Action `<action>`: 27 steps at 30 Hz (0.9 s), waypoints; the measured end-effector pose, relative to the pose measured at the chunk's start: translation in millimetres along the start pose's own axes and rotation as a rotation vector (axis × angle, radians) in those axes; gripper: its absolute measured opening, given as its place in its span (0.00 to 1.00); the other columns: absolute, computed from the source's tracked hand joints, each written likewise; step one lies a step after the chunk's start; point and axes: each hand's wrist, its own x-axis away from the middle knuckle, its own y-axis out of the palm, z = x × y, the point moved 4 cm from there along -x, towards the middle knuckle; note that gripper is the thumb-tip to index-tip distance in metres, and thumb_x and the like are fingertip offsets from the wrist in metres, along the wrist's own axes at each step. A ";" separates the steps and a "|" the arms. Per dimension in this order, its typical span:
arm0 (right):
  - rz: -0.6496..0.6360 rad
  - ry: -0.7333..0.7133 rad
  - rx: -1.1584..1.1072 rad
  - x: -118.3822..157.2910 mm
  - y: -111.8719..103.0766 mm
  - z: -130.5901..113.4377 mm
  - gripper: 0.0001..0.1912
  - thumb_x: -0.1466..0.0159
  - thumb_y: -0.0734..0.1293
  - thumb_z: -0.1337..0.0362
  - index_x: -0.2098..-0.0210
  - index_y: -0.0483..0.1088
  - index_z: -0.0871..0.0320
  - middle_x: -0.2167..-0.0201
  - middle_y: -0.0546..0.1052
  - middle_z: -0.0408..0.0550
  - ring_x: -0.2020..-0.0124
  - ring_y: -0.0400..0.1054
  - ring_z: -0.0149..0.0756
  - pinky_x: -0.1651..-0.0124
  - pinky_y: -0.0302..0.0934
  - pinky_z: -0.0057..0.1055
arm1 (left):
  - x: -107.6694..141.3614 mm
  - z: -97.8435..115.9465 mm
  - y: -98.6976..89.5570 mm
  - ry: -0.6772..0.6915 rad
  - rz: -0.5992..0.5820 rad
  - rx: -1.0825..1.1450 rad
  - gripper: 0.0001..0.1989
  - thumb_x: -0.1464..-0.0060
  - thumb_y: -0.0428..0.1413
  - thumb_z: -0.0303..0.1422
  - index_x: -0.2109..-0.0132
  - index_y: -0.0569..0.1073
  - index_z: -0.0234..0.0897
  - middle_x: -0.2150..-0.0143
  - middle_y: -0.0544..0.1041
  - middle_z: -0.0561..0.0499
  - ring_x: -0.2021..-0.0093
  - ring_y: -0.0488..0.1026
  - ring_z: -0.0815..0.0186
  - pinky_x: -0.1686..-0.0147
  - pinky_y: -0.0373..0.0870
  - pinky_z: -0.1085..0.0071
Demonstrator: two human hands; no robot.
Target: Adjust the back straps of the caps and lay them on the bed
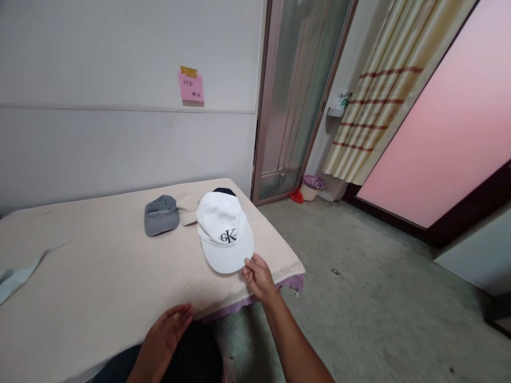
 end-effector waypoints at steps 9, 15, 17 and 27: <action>0.202 0.104 0.159 -22.2 -82.5 3.3 0.17 0.34 0.64 0.60 0.48 0.66 0.60 0.50 0.71 0.52 0.55 0.70 0.40 0.55 0.67 0.42 | -1.8 -1.7 -3.7 -0.014 0.003 0.042 0.08 0.57 0.65 0.28 0.66 0.79 0.31 0.63 0.82 0.40 0.56 0.78 0.54 0.50 0.74 0.63; 0.282 0.075 0.192 -20.7 -95.0 2.7 0.16 0.34 0.64 0.60 0.48 0.66 0.60 0.51 0.71 0.52 0.55 0.70 0.40 0.55 0.68 0.42 | 2.3 -0.6 -3.0 -0.011 -0.003 0.070 0.05 0.53 0.62 0.24 0.65 0.78 0.31 0.62 0.82 0.41 0.55 0.79 0.55 0.49 0.73 0.63; 0.326 0.051 0.197 -20.5 -97.5 0.8 0.16 0.34 0.64 0.60 0.48 0.66 0.60 0.51 0.71 0.52 0.55 0.70 0.40 0.55 0.68 0.42 | 2.6 0.1 -4.3 -0.010 -0.009 0.082 0.04 0.52 0.61 0.24 0.65 0.78 0.30 0.62 0.82 0.41 0.55 0.78 0.56 0.49 0.73 0.63; 0.599 -0.142 0.194 30.2 -76.8 55.5 0.18 0.48 0.71 0.60 0.61 0.66 0.61 0.80 0.71 0.38 0.82 0.63 0.27 0.81 0.56 0.22 | 12.9 -5.2 -18.5 0.096 0.057 0.091 0.03 0.51 0.59 0.24 0.68 0.77 0.34 0.64 0.81 0.42 0.59 0.79 0.58 0.56 0.74 0.64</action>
